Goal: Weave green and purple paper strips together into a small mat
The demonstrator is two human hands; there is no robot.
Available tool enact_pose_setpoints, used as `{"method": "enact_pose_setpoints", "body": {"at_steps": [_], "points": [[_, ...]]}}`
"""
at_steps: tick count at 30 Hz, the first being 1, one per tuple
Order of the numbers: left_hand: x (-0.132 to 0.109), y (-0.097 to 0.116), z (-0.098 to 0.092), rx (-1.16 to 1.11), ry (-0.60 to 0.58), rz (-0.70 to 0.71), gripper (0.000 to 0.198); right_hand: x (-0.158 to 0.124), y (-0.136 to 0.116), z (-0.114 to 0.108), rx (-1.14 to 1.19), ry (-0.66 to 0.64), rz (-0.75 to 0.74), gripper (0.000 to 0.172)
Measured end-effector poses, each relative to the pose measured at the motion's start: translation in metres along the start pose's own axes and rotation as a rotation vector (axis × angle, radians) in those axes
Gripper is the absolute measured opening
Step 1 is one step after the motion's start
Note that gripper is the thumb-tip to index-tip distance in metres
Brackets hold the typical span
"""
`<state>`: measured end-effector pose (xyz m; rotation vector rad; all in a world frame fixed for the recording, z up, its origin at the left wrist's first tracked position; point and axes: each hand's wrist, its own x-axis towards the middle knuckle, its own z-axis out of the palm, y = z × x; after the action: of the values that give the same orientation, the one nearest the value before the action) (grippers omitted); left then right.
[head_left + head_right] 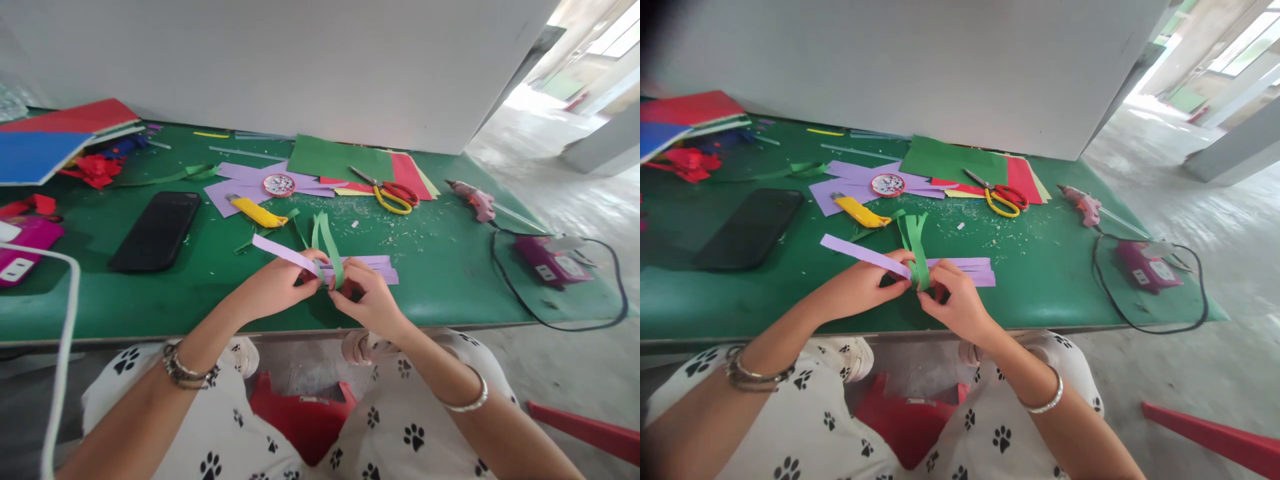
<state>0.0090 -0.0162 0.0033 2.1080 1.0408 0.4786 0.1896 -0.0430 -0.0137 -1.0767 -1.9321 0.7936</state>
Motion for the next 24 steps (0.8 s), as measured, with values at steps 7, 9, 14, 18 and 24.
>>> {"method": "enact_pose_setpoints", "body": {"at_steps": [7, 9, 14, 18, 24], "points": [[0.0032, -0.0022, 0.0010, -0.089, 0.022, -0.011, 0.027, 0.0006, -0.0008, 0.0002, -0.022, -0.054, -0.006, 0.012], [0.0042, -0.0034, 0.0020, -0.114, 0.026, 0.011, 0.029, 0.0006, -0.0015, 0.0002, -0.010, -0.076, 0.018, 0.009], [0.0044, -0.0035, 0.0047, -0.076, 0.043, 0.072, 0.029, 0.0002, -0.0013, 0.0000, 0.005, -0.085, 0.034, 0.009], [0.0046, -0.0036, 0.0063, -0.135, 0.003, 0.050, 0.030, -0.0002, 0.0005, 0.0004, -0.007, -0.070, -0.006, 0.008], [0.0043, 0.0008, 0.0059, -0.190, -0.011, -0.007, 0.040, -0.0012, 0.0015, 0.0005, -0.041, -0.066, -0.066, 0.009]]}}
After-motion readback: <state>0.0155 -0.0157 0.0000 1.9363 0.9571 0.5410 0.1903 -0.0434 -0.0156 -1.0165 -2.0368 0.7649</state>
